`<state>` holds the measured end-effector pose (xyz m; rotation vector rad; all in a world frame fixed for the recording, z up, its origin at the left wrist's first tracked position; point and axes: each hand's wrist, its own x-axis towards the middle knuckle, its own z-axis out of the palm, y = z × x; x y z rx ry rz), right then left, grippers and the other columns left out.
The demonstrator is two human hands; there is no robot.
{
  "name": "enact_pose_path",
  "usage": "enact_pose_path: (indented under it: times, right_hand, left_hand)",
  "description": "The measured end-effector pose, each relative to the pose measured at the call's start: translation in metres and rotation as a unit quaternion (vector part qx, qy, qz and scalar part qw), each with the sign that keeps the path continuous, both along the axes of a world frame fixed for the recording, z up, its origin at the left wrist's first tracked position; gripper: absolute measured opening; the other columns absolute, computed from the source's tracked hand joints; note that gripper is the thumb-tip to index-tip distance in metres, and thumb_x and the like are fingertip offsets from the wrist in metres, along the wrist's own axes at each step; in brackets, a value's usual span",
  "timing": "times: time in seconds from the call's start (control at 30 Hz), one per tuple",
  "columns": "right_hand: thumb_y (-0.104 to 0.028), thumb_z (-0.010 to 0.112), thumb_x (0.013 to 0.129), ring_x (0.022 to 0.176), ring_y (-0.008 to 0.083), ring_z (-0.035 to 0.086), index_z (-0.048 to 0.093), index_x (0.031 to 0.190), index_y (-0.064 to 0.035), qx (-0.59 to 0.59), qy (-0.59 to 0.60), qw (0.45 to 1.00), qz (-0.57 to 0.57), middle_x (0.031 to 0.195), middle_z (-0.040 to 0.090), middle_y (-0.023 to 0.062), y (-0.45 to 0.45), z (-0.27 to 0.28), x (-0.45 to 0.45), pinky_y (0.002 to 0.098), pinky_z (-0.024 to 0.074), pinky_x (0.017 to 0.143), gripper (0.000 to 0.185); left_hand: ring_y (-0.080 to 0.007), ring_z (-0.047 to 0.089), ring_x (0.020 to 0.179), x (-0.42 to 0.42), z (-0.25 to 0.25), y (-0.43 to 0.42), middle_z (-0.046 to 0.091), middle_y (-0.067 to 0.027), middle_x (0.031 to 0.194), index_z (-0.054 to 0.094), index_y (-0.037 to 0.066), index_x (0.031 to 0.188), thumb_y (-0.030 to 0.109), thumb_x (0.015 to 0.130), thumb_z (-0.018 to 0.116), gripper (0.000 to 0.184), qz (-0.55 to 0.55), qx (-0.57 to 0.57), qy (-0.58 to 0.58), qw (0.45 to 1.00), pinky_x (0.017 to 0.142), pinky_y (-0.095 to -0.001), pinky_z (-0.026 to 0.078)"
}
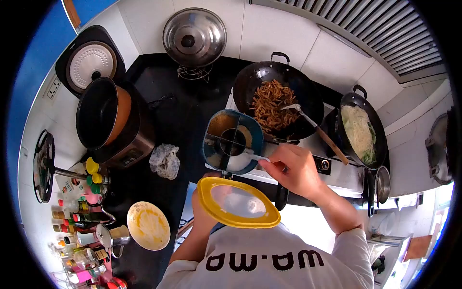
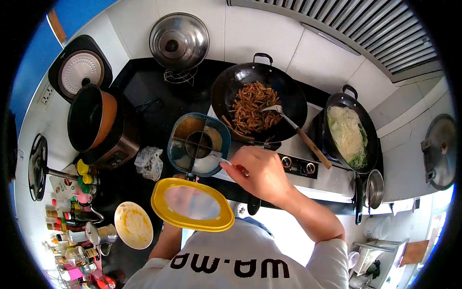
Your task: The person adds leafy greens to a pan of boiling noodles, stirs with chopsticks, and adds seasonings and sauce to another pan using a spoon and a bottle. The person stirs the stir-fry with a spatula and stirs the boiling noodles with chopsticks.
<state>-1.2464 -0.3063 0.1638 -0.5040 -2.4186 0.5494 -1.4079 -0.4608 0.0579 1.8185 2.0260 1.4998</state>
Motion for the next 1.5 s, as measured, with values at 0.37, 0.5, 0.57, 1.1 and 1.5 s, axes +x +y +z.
enact_pose_path:
  times: [0.37, 0.5, 0.57, 1.1, 1.5]
  right_hand:
    - [-0.025, 0.063, 0.084, 0.045, 0.0064, 0.043, 0.055, 0.07, -0.0036, -0.427, 0.07, 0.897, -0.088, 0.054, 0.051, 0.0014, 0.002, -0.023, -0.004, 0.0195, 0.0326, 0.041, 0.027]
    - [-0.026, 0.062, 0.085, 0.044, 0.0057, 0.041, 0.054, 0.07, -0.0043, -0.46, 0.102, 0.876, -0.097, 0.053, 0.049, 0.0004, 0.002, -0.025, -0.004, 0.0191, 0.0305, 0.04, 0.028]
    - [-0.026, 0.062, 0.085, 0.043, 0.0055, 0.041, 0.053, 0.071, -0.0046, -0.449, 0.094, 0.881, -0.118, 0.053, 0.049, -0.0001, 0.001, -0.023, -0.003, 0.0191, 0.0297, 0.04, 0.027]
    - [-0.027, 0.062, 0.085, 0.045, 0.006, 0.043, 0.054, 0.071, -0.0055, -0.427, 0.116, 0.894, -0.078, 0.055, 0.051, 0.0016, 0.005, -0.02, 0.003, 0.0183, 0.032, 0.042, 0.027]
    - [-0.02, 0.061, 0.085, 0.044, 0.0048, 0.038, 0.049, 0.07, -0.0075, -0.496, 0.189, 0.842, -0.099, 0.054, 0.046, -0.0017, 0.018, -0.004, 0.003, 0.0191, 0.0285, 0.041, 0.023]
  left_hand:
    - [-0.0161, 0.062, 0.073, 0.012, 0.005, 0.002, 0.06, -0.0079, 0.085, 0.058, 0.003, 0.092, 0.013, 0.073, 0.071, 0.025, -0.02, -0.015, -0.386, 0.922, 0.065, -0.0239, 0.049]
    - [-0.0161, 0.062, 0.073, 0.014, 0.014, 0.004, 0.061, -0.008, 0.085, 0.059, 0.003, 0.092, 0.011, 0.073, 0.071, 0.024, 0.002, -0.025, -0.382, 0.924, 0.064, -0.0242, 0.049]
    - [-0.0167, 0.062, 0.074, 0.013, 0.019, 0.005, 0.061, -0.0078, 0.086, 0.059, 0.003, 0.092, 0.012, 0.073, 0.071, 0.024, -0.001, -0.036, -0.343, 0.939, 0.065, -0.0245, 0.05]
    - [-0.0165, 0.063, 0.074, 0.016, 0.014, 0.007, 0.062, -0.0063, 0.082, 0.058, 0.007, 0.095, 0.015, 0.074, 0.072, 0.027, -0.019, -0.034, -0.347, 0.937, 0.069, -0.0269, 0.052]
    - [-0.0131, 0.06, 0.07, 0.019, 0.015, 0.013, 0.063, -0.0053, 0.081, 0.058, 0.006, 0.09, 0.023, 0.083, 0.063, 0.018, 0.039, -0.03, -0.105, 0.993, 0.065, -0.0248, 0.049]
